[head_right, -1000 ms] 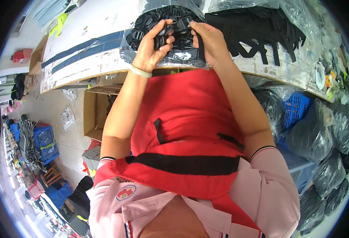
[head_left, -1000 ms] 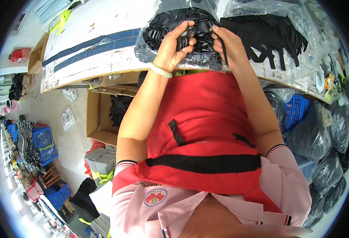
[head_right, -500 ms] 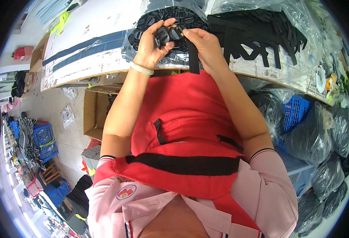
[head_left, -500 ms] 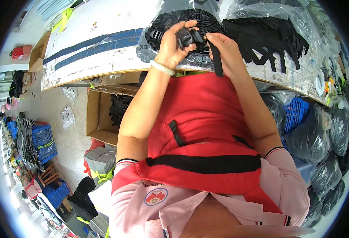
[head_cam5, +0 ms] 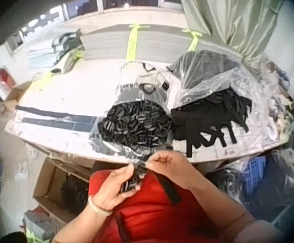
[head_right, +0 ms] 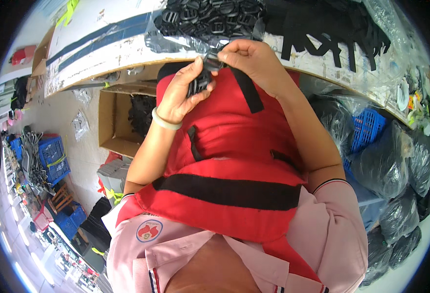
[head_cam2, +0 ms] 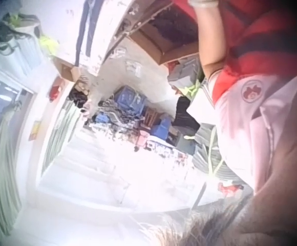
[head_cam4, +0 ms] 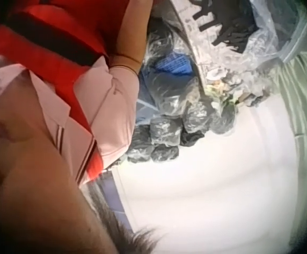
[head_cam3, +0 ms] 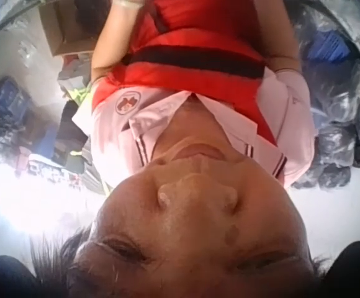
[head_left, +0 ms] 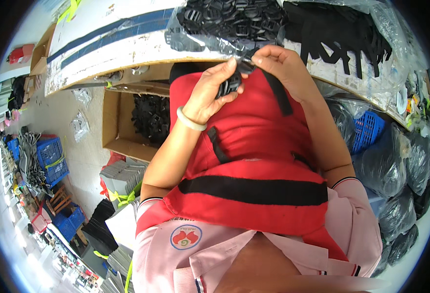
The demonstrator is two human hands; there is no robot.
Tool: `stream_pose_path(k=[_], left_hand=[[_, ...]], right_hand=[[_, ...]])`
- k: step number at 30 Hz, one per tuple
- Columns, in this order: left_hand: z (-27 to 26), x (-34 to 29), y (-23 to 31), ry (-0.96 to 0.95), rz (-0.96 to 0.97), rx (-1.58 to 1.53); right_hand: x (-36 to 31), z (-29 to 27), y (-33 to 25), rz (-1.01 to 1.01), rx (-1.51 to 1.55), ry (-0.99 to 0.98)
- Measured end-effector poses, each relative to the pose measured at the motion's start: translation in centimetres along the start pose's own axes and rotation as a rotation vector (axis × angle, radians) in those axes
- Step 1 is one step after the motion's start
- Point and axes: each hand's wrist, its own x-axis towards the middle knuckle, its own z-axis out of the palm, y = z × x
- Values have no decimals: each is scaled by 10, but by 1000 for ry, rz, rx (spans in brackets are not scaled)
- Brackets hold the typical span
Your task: The recorder is assembling plastic buckles onto nylon straps at a factory workstation.
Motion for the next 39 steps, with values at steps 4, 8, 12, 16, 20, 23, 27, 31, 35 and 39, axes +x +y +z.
stream_pose_path(k=[4,8,12,16,20,23,27,31,35,39], left_hand=[[-1,-28,-10,140,5,451],[-14,-38,-18,169,-9,181],[-24,-44,-28,234,53,132],[-21,-45,-38,308,174,352],[-14,-45,-38,366,288,594],[-18,-44,-41,345,414,718],[-19,-45,-39,307,705,1050],[-16,-46,-35,326,784,1177],[-17,-50,-33,321,753,1214],[-16,-50,-34,344,767,1347]], right_hand=[[-14,16,9,11,-90,-106],[-22,28,9,-57,-229,-33],[-31,33,-9,-90,-191,24],[-41,43,7,195,-115,-177],[-44,49,18,287,4,-61],[-41,50,14,342,75,-21],[-42,54,15,357,181,-11],[-41,59,22,305,316,-5],[-42,62,26,285,341,39],[-44,68,28,186,366,77]])
